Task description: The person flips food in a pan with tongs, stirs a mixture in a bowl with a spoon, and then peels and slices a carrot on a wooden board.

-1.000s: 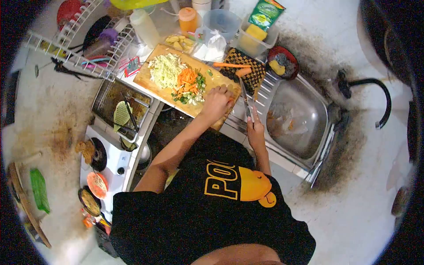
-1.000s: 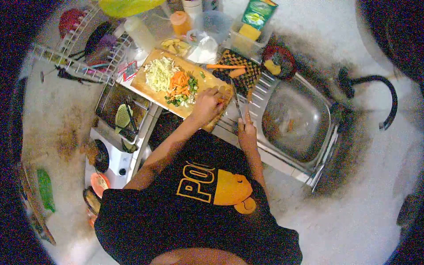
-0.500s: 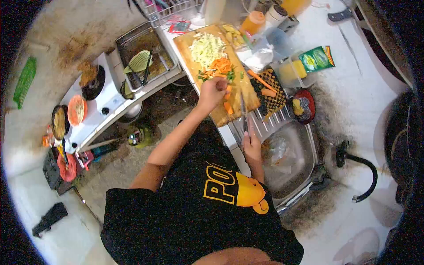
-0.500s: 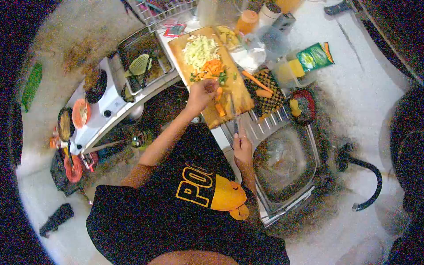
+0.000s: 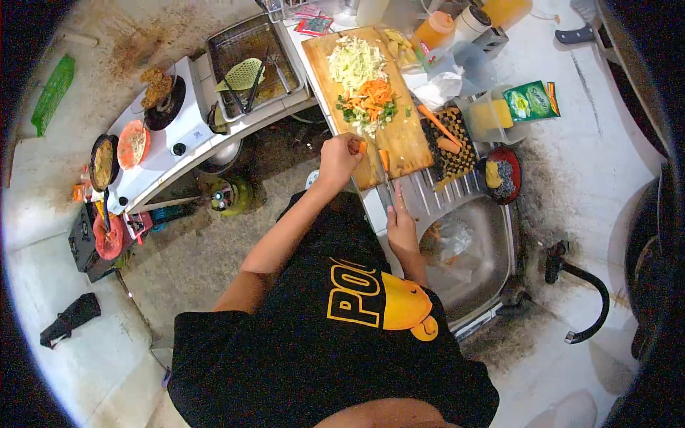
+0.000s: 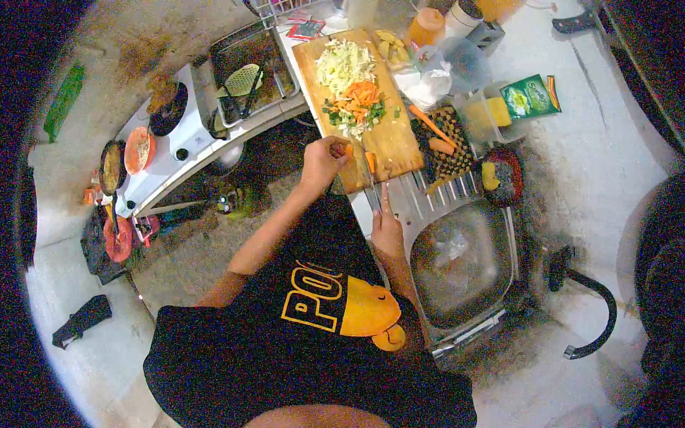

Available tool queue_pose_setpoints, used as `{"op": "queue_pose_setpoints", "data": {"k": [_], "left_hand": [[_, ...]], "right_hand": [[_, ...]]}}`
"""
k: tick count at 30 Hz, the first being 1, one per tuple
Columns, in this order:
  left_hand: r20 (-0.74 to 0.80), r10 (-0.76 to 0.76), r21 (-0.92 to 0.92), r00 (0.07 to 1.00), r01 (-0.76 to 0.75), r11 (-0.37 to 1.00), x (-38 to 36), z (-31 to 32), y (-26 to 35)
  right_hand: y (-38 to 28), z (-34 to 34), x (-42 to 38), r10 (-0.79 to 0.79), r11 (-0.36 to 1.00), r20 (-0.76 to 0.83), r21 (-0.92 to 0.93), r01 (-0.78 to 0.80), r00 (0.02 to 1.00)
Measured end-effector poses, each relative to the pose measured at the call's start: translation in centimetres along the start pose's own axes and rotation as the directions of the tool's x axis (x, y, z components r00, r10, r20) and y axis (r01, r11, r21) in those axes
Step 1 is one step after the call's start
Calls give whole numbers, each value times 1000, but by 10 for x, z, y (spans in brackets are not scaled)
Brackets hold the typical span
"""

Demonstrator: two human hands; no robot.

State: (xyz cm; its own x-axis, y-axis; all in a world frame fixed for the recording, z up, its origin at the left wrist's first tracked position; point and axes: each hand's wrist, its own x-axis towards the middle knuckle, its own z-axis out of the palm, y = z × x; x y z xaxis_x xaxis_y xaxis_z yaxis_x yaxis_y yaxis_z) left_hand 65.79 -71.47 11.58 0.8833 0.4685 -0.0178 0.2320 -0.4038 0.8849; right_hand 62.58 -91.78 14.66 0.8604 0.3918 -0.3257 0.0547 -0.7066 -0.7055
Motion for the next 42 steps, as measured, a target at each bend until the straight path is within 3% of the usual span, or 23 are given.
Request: {"op": "queue_pose_setpoints", "data": {"k": [2,4,8,11,13,14,16,17,19,20,23,26,28,31,42], "left_hand": [[19,20,28,1000,-20,999,5,0,-3],[134,118,240,984,-148,959,12,1,-7],[187,160,264,969,-207,942,15,0,6],[274,194,267,942,-268,926,16,-8,25],[211,444,237,871,-486,841,13,-11,28],[215,444,235,870,-487,841,13,-8,21],[240,620,91,747,-653,752,13,0,-5],[243,619,90,747,-653,752,11,1,-17],[302,657,66,691,-702,709,7,-4,-24],[304,656,61,690,-702,710,4,-4,-27],[205,700,190,684,-729,657,-9,-14,-18],[334,638,253,693,-718,648,-14,-12,-25],[425,579,305,696,-712,633,-14,-7,-34],[466,554,365,690,-720,590,-11,-4,-40],[422,602,451,677,-733,509,-6,9,-49]], "right_hand": [[0,-1,3,79,997,56,-6,-78,995],[4,-1,5,22,1000,18,1,-22,1000],[2,-5,7,107,994,6,3,-107,994],[13,0,9,-64,998,-141,-11,63,988],[10,-2,10,21,1000,-107,-7,-22,994],[9,-5,10,25,1000,-108,-6,-26,994],[-10,-18,9,203,978,48,36,-204,978],[-4,-16,9,205,978,48,38,-206,978],[4,-14,9,-197,978,-142,44,204,970],[9,-17,8,-191,979,-142,43,199,971],[8,-28,2,-23,994,58,105,17,998],[16,-28,4,-111,982,13,-154,112,994],[-8,-41,1,23,970,75,-244,-4,997],[-10,-45,3,-20,947,73,-320,43,997],[-40,-49,15,20,892,167,-449,58,986]]}}
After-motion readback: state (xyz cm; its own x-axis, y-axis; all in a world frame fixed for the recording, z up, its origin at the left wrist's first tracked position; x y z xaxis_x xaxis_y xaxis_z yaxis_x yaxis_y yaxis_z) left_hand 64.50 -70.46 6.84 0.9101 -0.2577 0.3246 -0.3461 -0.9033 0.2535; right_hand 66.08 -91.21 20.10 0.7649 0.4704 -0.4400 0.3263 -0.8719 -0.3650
